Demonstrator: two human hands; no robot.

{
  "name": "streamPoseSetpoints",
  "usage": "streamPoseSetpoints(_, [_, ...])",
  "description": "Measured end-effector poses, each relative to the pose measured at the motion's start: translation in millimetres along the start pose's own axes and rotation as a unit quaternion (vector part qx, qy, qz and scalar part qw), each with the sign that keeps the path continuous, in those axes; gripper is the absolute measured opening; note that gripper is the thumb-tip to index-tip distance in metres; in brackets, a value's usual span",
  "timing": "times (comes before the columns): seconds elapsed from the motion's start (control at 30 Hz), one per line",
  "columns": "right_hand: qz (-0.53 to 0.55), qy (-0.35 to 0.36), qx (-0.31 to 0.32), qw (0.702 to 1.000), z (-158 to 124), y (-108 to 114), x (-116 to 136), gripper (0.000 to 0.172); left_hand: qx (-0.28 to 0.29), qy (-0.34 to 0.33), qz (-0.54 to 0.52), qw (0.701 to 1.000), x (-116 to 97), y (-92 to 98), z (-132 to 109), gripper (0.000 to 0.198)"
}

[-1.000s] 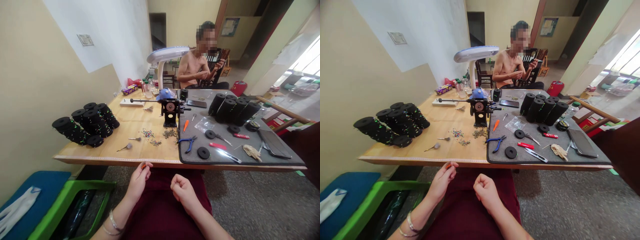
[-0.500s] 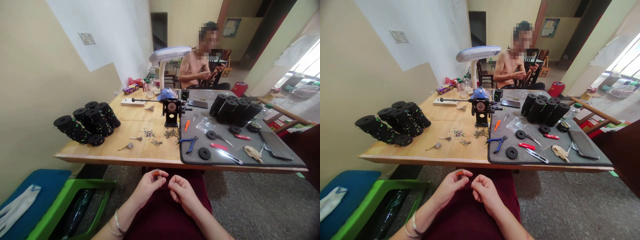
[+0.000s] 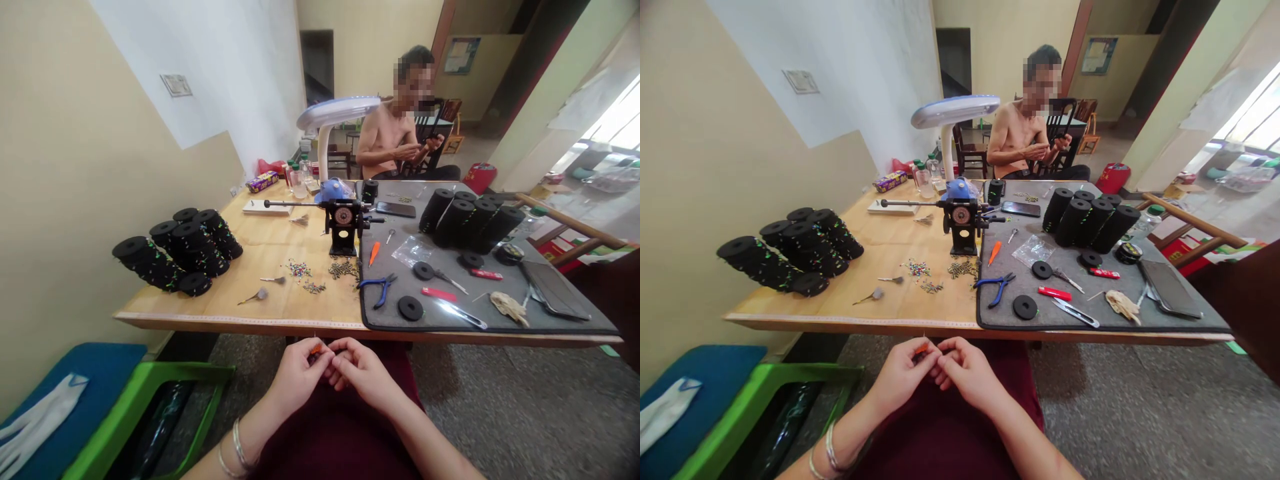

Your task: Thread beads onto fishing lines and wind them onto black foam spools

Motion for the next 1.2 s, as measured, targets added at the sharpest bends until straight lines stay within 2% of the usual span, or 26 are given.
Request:
streamPoseSetpoints(0.2, [-0.095, 0.019, -0.04, 0.995, 8, 3, -2, 0.022, 0.018, -0.067, 0.132, 0.989, -13, 10.4, 11, 0.019])
streamPoseSetpoints(0.33, [-0.058, 0.034, -0.075, 0.995, 14, 9, -11, 0.029, -0.02, -0.114, 0.266, 0.957, -19, 29.1, 36, 0.015])
streamPoseSetpoints(0.43, [0.02, 0.038, -0.091, 0.995, 15, 12, -15, 0.037, -0.038, -0.109, 0.389, 0.914, -20, 37.3, 61, 0.013])
streamPoseSetpoints(0.5, [0.057, 0.033, -0.099, 0.993, 13, 13, -17, 0.041, -0.034, -0.107, 0.427, 0.897, -20, 39.5, 73, 0.013])
streamPoseSetpoints(0.63, [0.097, 0.023, -0.11, 0.989, 10, 17, -24, 0.047, -0.05, -0.124, 0.438, 0.889, -28, 52.6, 85, 0.023])
streamPoseSetpoints(0.77, [0.108, 0.029, -0.121, 0.986, 9, 19, -29, 0.046, -0.109, -0.096, 0.47, 0.871, -32, 87.5, 92, 0.026])
streamPoseSetpoints(0.87, [0.102, 0.032, -0.124, 0.987, 8, 16, -29, 0.043, -0.115, -0.062, 0.488, 0.863, -23, 109.9, 104, 0.031])
streamPoseSetpoints(1.03, [0.105, 0.024, -0.123, 0.987, 4, 11, -24, 0.042, -0.099, -0.042, 0.487, 0.867, -8, 121.0, 126, 0.02])
streamPoseSetpoints(1.2, [0.1, -0.001, -0.109, 0.989, -4, 8, -11, 0.041, -0.135, -0.048, 0.442, 0.886, -20, 138.7, 129, 0.017])
Point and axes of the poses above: each hand's wrist, its own z-axis towards the middle knuckle, its own y-axis out of the back of the hand, x = y × z, the point moved 3 cm from there along z, towards the middle knuckle, and after that the axes turned 1 degree about z, right-handed, at the moved point
